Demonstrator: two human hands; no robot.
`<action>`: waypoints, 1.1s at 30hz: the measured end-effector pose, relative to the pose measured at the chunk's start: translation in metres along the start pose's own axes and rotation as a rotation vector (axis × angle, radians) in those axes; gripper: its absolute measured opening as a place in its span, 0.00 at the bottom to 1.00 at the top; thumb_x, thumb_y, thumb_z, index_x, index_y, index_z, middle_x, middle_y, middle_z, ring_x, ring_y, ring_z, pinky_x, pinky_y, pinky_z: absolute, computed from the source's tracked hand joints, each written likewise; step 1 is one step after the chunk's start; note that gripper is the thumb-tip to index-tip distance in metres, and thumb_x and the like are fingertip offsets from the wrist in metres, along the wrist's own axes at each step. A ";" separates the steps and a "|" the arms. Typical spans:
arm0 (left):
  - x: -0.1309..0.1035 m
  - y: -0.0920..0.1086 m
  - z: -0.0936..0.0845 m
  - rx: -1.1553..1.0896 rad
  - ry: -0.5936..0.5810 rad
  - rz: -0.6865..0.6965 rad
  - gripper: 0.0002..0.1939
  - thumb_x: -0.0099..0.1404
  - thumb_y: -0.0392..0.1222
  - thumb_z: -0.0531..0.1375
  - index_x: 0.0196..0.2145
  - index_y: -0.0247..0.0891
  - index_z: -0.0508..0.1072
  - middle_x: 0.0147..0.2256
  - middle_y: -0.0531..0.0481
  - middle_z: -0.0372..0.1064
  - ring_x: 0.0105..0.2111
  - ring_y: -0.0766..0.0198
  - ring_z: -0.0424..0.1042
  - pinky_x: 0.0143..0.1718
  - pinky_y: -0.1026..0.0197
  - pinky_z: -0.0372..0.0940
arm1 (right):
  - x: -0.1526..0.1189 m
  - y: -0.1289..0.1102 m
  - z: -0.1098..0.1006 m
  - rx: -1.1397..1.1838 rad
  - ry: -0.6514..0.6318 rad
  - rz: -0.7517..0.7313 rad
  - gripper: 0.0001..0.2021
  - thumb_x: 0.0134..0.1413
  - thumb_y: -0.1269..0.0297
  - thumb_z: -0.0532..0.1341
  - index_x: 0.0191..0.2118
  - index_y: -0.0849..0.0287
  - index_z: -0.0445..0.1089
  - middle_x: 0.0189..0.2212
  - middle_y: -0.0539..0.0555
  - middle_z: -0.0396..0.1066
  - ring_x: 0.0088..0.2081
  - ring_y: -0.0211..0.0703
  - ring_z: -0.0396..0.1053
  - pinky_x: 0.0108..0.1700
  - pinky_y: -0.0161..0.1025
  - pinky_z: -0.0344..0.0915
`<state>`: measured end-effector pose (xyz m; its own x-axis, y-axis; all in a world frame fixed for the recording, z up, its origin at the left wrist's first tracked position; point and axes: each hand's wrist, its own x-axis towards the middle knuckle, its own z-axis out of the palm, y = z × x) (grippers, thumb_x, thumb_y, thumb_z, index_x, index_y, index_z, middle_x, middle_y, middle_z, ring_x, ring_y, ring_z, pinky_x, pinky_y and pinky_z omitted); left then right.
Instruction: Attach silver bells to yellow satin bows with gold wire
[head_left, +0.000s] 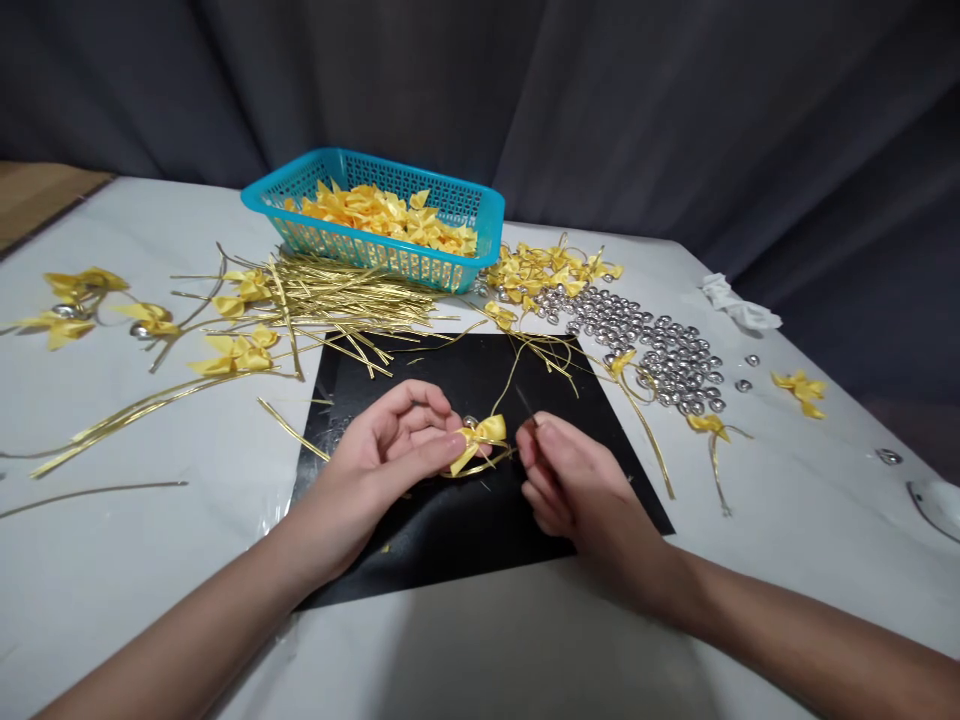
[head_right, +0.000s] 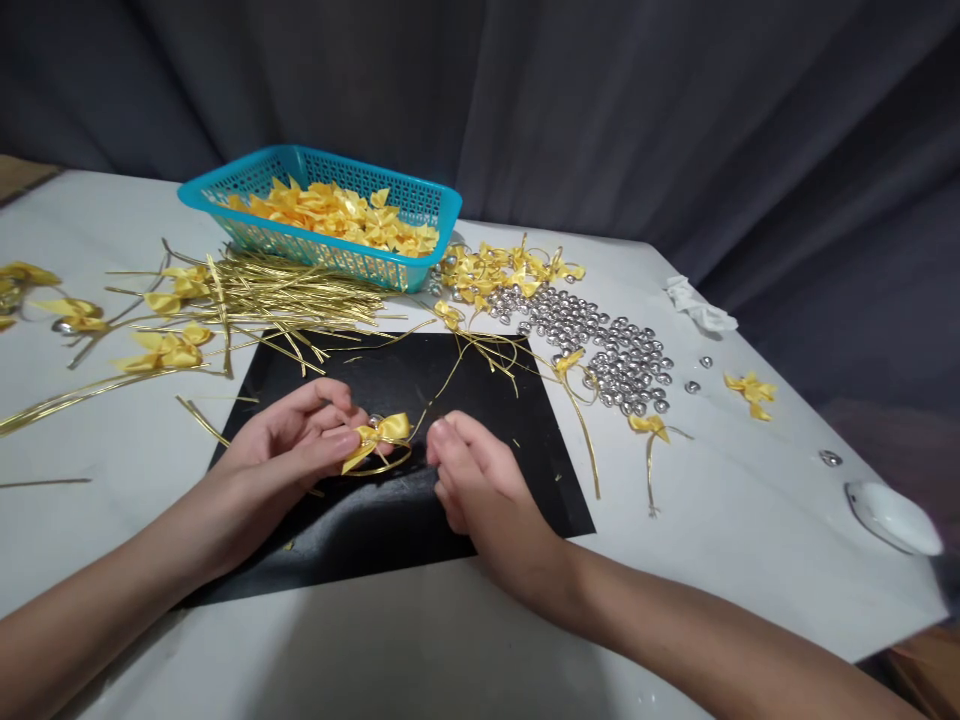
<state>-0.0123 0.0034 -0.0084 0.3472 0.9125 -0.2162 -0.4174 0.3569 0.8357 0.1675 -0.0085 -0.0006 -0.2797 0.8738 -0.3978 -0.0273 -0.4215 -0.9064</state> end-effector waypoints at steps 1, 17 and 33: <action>0.000 0.000 0.000 0.007 0.001 -0.004 0.07 0.59 0.35 0.63 0.34 0.39 0.66 0.30 0.57 0.69 0.31 0.73 0.71 0.37 0.72 0.63 | 0.000 -0.001 0.000 0.014 0.010 -0.018 0.21 0.55 0.44 0.54 0.28 0.58 0.52 0.14 0.40 0.40 0.16 0.27 0.37 0.17 0.25 0.40; 0.001 0.003 0.004 -0.023 0.029 -0.030 0.11 0.52 0.31 0.67 0.31 0.37 0.68 0.27 0.56 0.69 0.28 0.75 0.70 0.31 0.75 0.63 | -0.005 -0.009 -0.004 -0.596 0.127 -0.305 0.18 0.57 0.53 0.54 0.24 0.60 0.52 0.20 0.46 0.49 0.22 0.30 0.48 0.23 0.29 0.48; -0.001 0.004 0.004 0.089 -0.118 -0.014 0.08 0.55 0.33 0.64 0.31 0.37 0.68 0.27 0.54 0.68 0.29 0.70 0.69 0.32 0.71 0.63 | -0.001 -0.018 -0.020 -0.650 -0.265 -0.525 0.34 0.56 0.69 0.58 0.63 0.58 0.38 0.57 0.61 0.54 0.56 0.39 0.57 0.57 0.39 0.58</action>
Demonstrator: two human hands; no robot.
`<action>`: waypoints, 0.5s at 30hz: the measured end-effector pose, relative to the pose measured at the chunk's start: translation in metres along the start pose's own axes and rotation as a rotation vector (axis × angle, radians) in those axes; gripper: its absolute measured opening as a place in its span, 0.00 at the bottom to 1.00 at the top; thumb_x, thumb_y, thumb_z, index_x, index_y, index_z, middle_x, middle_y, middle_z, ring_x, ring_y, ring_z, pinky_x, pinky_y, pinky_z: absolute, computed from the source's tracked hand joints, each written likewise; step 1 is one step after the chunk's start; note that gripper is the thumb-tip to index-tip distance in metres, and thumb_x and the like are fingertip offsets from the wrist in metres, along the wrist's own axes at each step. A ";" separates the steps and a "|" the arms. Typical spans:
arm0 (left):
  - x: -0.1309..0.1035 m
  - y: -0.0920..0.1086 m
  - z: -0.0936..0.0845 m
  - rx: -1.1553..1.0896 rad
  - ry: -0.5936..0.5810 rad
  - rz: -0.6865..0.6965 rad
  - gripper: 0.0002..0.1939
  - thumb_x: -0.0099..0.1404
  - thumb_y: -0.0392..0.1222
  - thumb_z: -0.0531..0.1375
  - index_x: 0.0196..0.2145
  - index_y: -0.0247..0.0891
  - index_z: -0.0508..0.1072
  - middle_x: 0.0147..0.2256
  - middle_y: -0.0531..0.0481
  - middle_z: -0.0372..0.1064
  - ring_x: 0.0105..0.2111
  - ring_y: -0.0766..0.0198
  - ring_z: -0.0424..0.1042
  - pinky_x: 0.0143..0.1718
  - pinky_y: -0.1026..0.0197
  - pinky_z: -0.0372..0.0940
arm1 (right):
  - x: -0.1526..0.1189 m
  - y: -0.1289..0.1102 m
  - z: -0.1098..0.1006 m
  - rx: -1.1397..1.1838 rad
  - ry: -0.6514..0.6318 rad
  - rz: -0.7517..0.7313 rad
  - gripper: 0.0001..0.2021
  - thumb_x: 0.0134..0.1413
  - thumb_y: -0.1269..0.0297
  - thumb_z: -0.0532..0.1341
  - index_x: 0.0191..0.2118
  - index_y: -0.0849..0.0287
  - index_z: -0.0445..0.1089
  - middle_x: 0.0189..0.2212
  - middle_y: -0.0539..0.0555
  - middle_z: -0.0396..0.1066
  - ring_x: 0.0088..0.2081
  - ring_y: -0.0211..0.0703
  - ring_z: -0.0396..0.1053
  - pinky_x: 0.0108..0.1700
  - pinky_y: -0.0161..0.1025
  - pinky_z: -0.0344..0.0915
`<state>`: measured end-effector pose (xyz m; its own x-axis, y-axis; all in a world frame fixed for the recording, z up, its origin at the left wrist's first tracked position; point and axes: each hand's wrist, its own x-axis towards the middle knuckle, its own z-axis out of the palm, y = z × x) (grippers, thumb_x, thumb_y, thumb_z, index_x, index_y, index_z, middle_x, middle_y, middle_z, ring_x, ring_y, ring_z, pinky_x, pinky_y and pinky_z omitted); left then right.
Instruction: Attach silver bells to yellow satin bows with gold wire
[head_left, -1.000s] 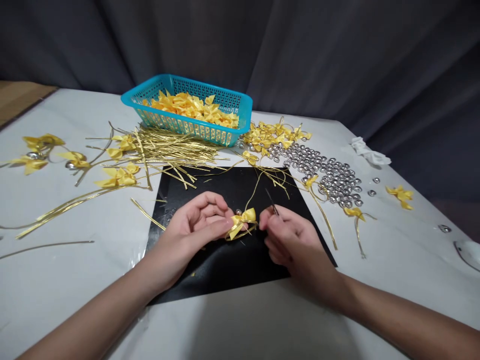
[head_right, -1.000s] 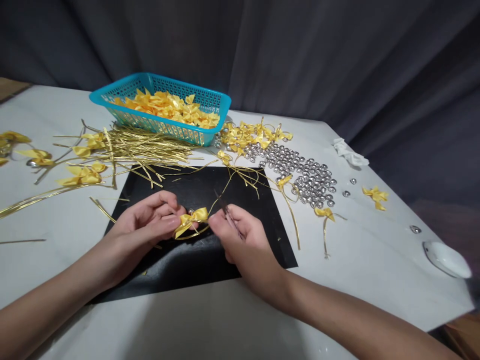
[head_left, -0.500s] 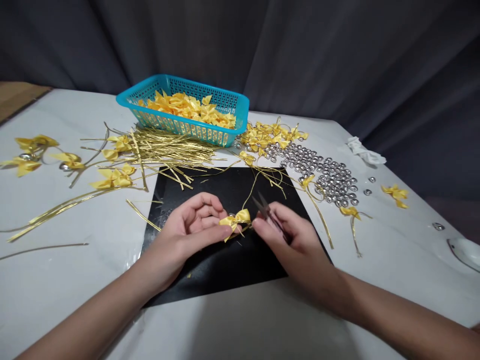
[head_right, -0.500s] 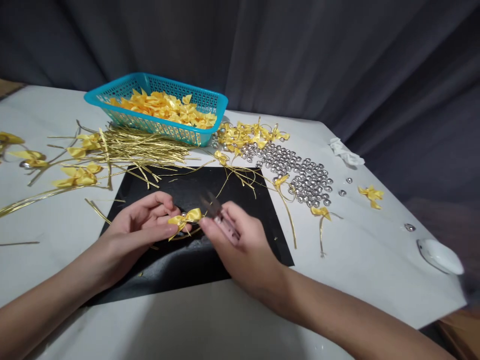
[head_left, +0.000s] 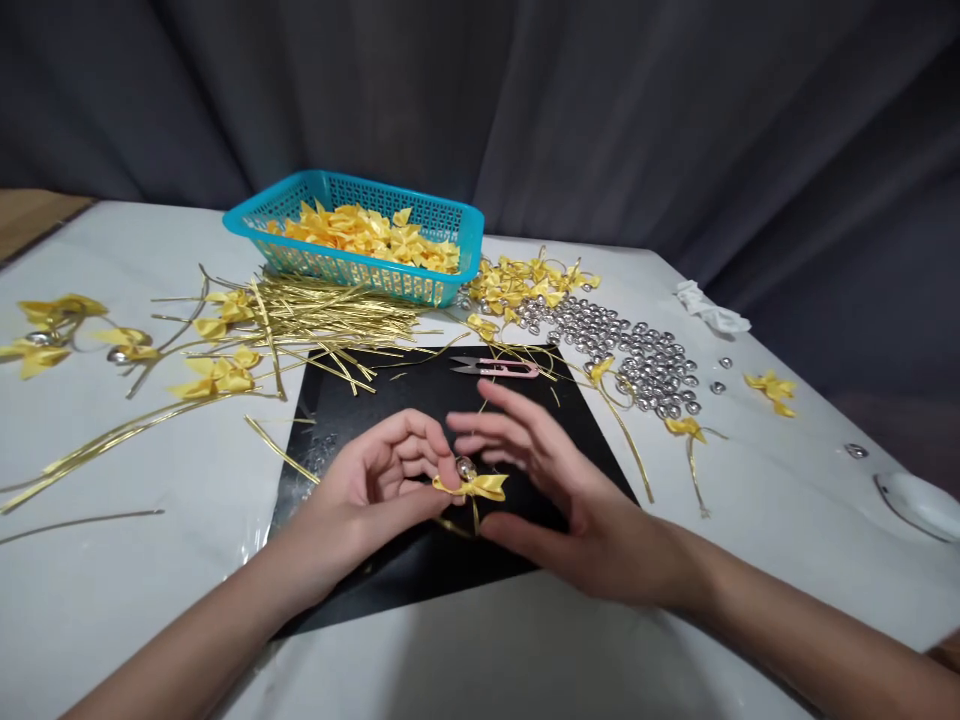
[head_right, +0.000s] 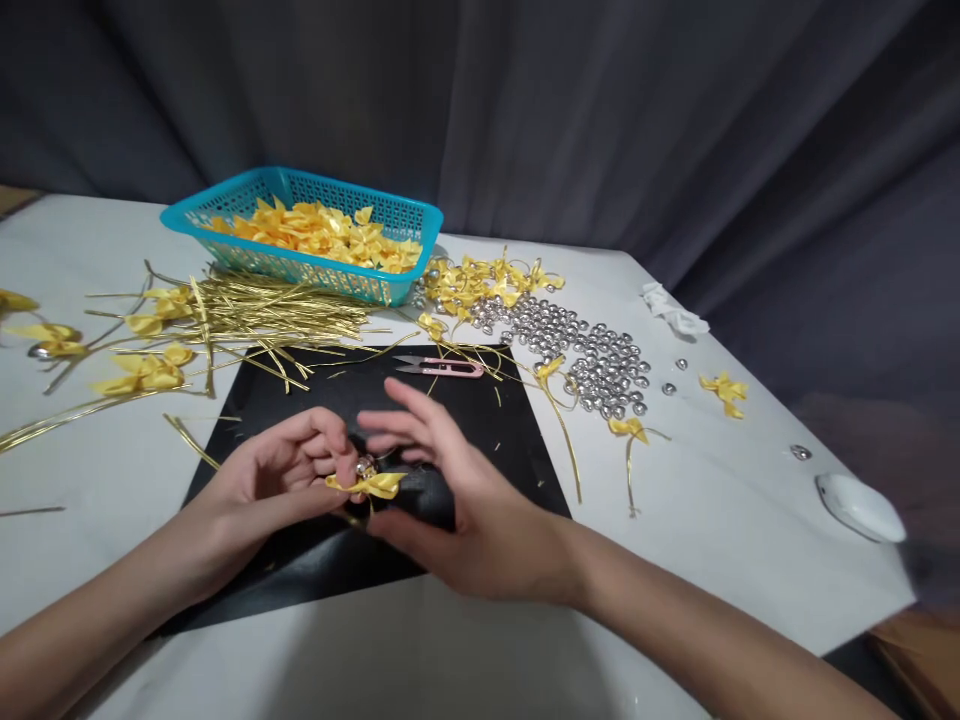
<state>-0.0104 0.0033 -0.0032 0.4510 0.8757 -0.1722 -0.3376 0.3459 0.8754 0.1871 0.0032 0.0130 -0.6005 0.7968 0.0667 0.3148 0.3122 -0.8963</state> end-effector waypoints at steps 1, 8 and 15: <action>0.000 -0.001 0.000 0.016 -0.005 0.002 0.07 0.56 0.33 0.64 0.31 0.37 0.68 0.27 0.54 0.68 0.30 0.70 0.68 0.33 0.70 0.63 | -0.001 -0.003 0.003 0.130 -0.050 0.036 0.35 0.56 0.70 0.57 0.63 0.58 0.37 0.56 0.61 0.55 0.54 0.37 0.59 0.56 0.37 0.59; 0.000 0.000 -0.001 0.042 0.018 0.010 0.07 0.54 0.34 0.65 0.29 0.37 0.70 0.27 0.53 0.67 0.29 0.70 0.67 0.33 0.71 0.62 | 0.004 -0.005 0.000 0.259 -0.096 0.271 0.18 0.54 0.68 0.59 0.52 0.61 0.61 0.31 0.49 0.63 0.26 0.27 0.57 0.28 0.27 0.57; 0.000 0.001 0.002 0.001 0.028 -0.026 0.06 0.56 0.33 0.64 0.28 0.37 0.69 0.24 0.54 0.67 0.25 0.71 0.70 0.29 0.71 0.64 | 0.005 -0.010 -0.004 0.425 -0.137 0.478 0.14 0.48 0.57 0.65 0.33 0.65 0.68 0.17 0.42 0.47 0.19 0.25 0.41 0.19 0.28 0.37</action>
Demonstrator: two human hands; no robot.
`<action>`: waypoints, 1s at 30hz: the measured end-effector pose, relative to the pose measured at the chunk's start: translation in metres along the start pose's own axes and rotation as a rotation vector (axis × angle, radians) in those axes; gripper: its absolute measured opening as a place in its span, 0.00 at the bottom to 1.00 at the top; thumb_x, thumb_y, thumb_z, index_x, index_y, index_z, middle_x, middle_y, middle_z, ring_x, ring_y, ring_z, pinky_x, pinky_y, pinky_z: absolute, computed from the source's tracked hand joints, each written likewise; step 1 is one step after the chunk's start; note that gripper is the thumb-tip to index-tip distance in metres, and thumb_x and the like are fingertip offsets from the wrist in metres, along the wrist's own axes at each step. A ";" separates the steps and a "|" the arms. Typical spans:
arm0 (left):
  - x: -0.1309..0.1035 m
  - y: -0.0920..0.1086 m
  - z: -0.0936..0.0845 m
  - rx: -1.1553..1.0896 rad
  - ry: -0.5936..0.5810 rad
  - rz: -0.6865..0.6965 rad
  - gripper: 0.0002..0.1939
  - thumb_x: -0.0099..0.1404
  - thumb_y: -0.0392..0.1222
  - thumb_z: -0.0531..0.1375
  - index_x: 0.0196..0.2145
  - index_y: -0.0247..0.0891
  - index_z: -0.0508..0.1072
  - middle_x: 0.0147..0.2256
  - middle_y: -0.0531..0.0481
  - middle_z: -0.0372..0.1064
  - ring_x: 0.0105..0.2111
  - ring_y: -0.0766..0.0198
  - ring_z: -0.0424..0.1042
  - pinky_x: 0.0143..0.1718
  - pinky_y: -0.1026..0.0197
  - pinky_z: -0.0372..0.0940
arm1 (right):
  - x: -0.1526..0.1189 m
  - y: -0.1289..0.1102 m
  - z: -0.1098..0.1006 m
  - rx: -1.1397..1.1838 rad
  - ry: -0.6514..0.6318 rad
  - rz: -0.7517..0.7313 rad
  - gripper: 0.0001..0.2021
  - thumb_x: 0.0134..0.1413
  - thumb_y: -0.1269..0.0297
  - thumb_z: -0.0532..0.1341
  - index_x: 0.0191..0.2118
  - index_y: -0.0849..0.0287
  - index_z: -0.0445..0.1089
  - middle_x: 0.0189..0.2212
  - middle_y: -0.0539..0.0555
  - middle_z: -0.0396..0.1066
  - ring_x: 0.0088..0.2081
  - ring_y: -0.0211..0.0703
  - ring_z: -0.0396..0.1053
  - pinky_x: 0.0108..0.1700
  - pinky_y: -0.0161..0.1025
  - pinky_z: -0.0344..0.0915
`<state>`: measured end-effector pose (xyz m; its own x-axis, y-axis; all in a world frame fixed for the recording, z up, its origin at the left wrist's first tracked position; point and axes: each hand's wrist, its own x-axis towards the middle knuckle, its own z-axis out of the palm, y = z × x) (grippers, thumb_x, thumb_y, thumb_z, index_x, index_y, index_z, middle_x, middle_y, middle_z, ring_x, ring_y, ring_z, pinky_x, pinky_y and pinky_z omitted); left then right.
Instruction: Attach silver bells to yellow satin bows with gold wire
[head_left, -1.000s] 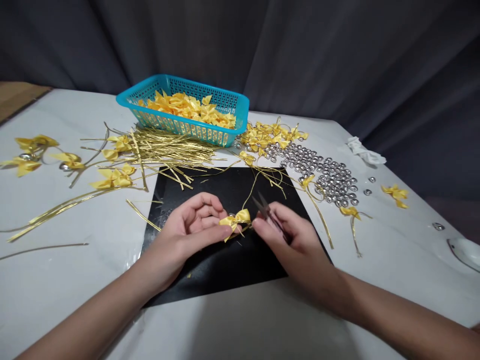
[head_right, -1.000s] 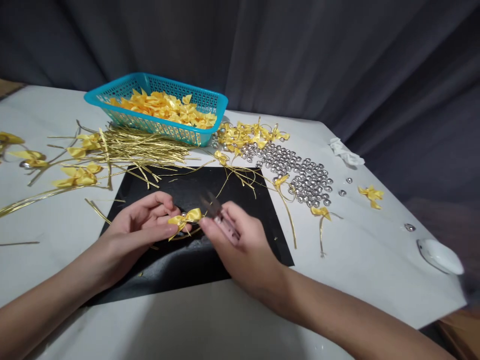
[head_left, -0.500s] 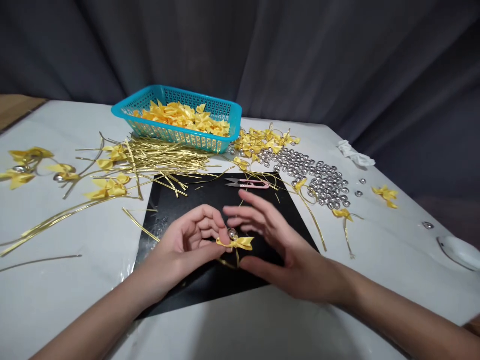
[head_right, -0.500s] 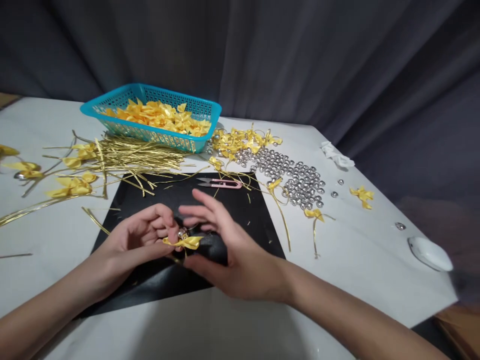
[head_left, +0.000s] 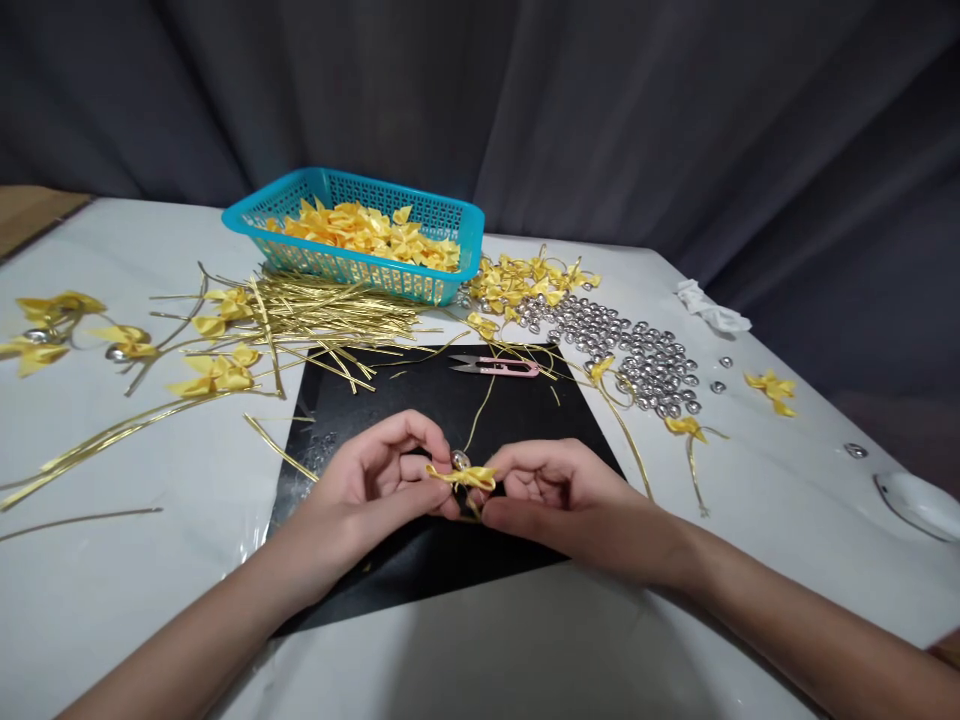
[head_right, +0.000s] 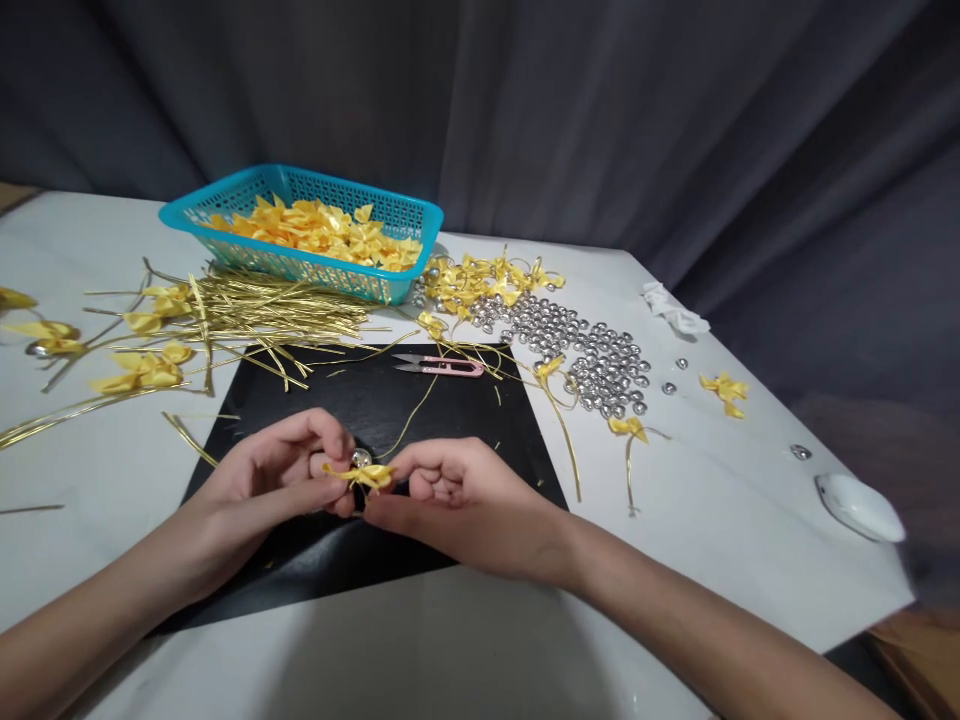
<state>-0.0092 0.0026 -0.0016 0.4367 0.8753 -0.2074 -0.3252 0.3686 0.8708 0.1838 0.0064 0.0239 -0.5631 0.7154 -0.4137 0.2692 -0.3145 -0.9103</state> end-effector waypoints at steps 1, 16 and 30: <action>0.000 0.000 0.000 0.010 0.002 -0.008 0.06 0.56 0.33 0.64 0.28 0.37 0.69 0.24 0.55 0.67 0.25 0.71 0.70 0.29 0.71 0.63 | 0.000 0.000 0.002 0.017 0.018 0.004 0.15 0.47 0.57 0.66 0.33 0.65 0.68 0.17 0.42 0.47 0.19 0.25 0.42 0.19 0.28 0.37; 0.000 -0.003 -0.005 0.072 0.063 0.049 0.05 0.56 0.33 0.63 0.31 0.38 0.70 0.30 0.54 0.65 0.25 0.72 0.68 0.30 0.70 0.62 | 0.005 0.015 -0.001 0.191 0.125 -0.007 0.14 0.52 0.55 0.62 0.31 0.62 0.62 0.24 0.45 0.53 0.21 0.26 0.45 0.21 0.28 0.42; 0.003 0.000 0.009 0.313 0.134 -0.055 0.11 0.54 0.43 0.65 0.33 0.35 0.73 0.20 0.56 0.61 0.21 0.73 0.59 0.22 0.72 0.55 | 0.004 0.012 0.004 0.110 0.128 -0.213 0.08 0.55 0.62 0.60 0.31 0.63 0.66 0.36 0.50 0.59 0.23 0.23 0.55 0.22 0.24 0.56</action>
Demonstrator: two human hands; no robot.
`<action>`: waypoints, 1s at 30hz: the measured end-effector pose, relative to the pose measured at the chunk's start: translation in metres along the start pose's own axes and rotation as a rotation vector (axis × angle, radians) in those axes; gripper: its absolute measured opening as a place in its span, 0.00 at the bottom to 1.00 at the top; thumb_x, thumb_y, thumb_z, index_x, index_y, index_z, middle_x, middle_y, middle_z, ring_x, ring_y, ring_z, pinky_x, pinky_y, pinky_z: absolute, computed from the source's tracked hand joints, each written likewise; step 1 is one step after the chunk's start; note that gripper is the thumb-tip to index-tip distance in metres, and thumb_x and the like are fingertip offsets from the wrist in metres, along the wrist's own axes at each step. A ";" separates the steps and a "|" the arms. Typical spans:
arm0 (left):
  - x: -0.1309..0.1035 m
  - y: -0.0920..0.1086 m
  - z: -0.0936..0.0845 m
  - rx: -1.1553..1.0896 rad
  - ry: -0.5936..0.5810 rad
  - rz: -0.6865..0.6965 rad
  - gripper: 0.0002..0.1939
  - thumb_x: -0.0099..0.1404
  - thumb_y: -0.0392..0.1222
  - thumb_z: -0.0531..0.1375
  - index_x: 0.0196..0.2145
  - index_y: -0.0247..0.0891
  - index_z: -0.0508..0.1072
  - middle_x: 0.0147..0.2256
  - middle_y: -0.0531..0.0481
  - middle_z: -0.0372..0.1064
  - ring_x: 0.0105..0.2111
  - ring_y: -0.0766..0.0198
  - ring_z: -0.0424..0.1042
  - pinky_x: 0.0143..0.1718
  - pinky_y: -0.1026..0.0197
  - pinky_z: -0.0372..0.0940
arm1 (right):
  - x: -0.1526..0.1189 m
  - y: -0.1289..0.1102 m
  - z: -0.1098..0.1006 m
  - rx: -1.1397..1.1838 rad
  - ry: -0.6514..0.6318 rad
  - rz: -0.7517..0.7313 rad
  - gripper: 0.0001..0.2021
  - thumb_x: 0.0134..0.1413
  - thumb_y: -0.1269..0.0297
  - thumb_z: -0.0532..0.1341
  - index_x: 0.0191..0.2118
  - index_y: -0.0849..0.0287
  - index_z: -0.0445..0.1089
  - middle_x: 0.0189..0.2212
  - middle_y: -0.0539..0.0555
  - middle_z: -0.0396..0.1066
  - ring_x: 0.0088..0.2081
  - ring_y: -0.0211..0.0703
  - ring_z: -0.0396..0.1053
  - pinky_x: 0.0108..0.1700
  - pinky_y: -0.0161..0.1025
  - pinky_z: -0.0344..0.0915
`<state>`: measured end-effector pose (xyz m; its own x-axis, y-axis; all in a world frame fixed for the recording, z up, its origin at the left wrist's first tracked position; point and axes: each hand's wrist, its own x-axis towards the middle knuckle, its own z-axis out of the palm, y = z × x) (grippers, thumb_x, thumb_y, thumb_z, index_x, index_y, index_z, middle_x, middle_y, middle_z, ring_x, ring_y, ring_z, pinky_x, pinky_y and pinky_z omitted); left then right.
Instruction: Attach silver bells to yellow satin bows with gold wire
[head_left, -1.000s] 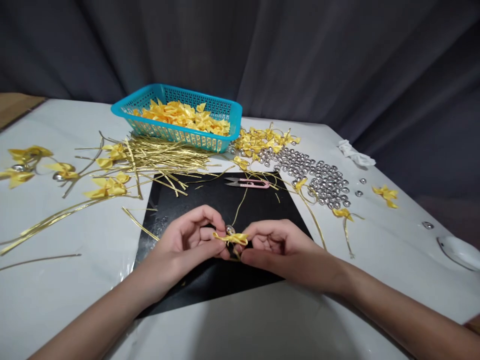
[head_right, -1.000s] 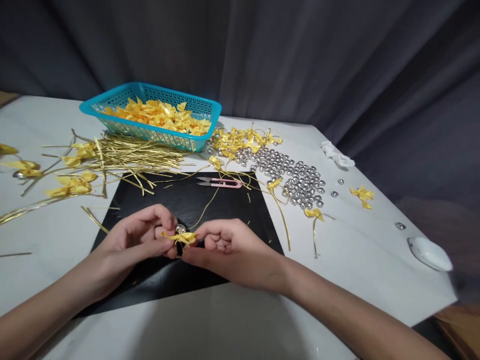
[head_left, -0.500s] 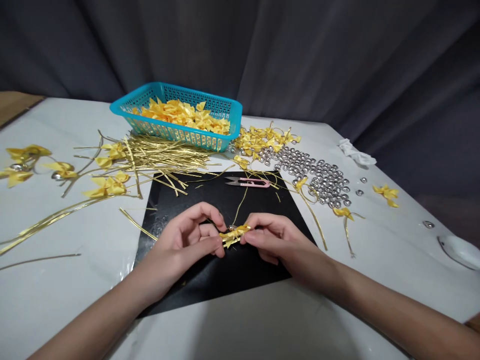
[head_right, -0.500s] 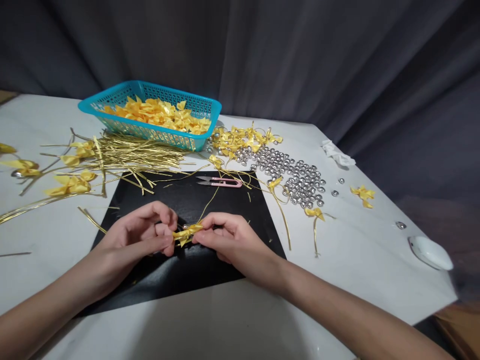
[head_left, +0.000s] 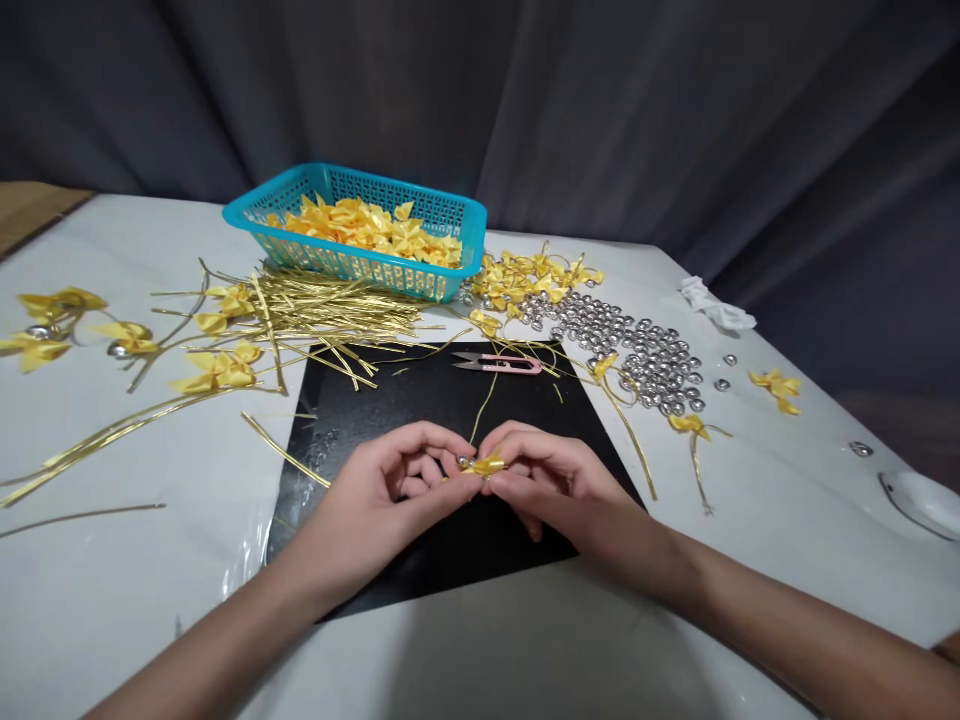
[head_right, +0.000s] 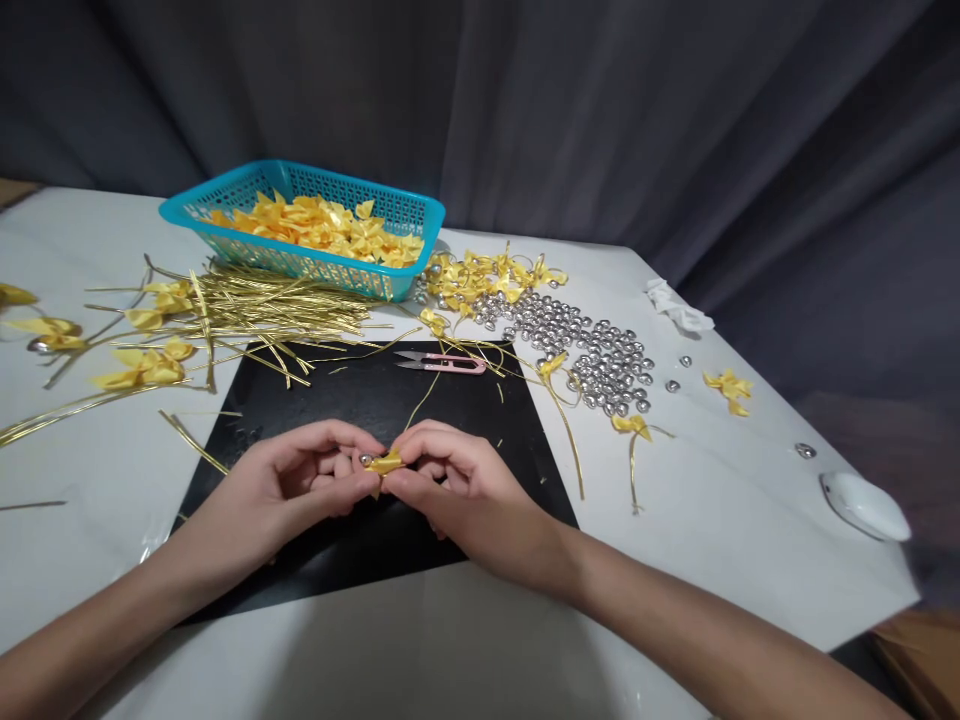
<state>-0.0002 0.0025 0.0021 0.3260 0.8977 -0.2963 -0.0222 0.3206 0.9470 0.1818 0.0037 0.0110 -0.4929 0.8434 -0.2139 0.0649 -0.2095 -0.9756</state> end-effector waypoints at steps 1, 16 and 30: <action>0.000 0.001 0.000 -0.002 0.000 0.001 0.10 0.54 0.43 0.65 0.32 0.34 0.73 0.21 0.55 0.63 0.22 0.72 0.60 0.23 0.71 0.56 | 0.000 0.000 0.000 0.004 0.005 -0.003 0.08 0.55 0.63 0.60 0.31 0.63 0.66 0.36 0.50 0.59 0.22 0.22 0.55 0.22 0.24 0.56; -0.012 -0.026 0.004 0.749 0.067 0.900 0.15 0.60 0.23 0.53 0.40 0.40 0.66 0.32 0.53 0.72 0.32 0.70 0.71 0.37 0.69 0.66 | 0.005 0.001 -0.007 0.147 -0.053 0.261 0.17 0.52 0.55 0.62 0.40 0.62 0.64 0.23 0.46 0.60 0.19 0.27 0.60 0.19 0.25 0.64; -0.005 -0.006 0.002 0.442 0.055 0.262 0.11 0.61 0.42 0.58 0.40 0.36 0.71 0.31 0.50 0.71 0.28 0.67 0.69 0.26 0.69 0.63 | 0.010 -0.002 -0.011 0.148 -0.043 0.133 0.08 0.53 0.66 0.62 0.37 0.66 0.70 0.28 0.50 0.68 0.25 0.24 0.64 0.29 0.23 0.65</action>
<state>0.0000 -0.0045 -0.0018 0.3125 0.9492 -0.0374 0.3087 -0.0642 0.9490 0.1860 0.0174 0.0100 -0.5252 0.7823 -0.3350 0.0053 -0.3906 -0.9205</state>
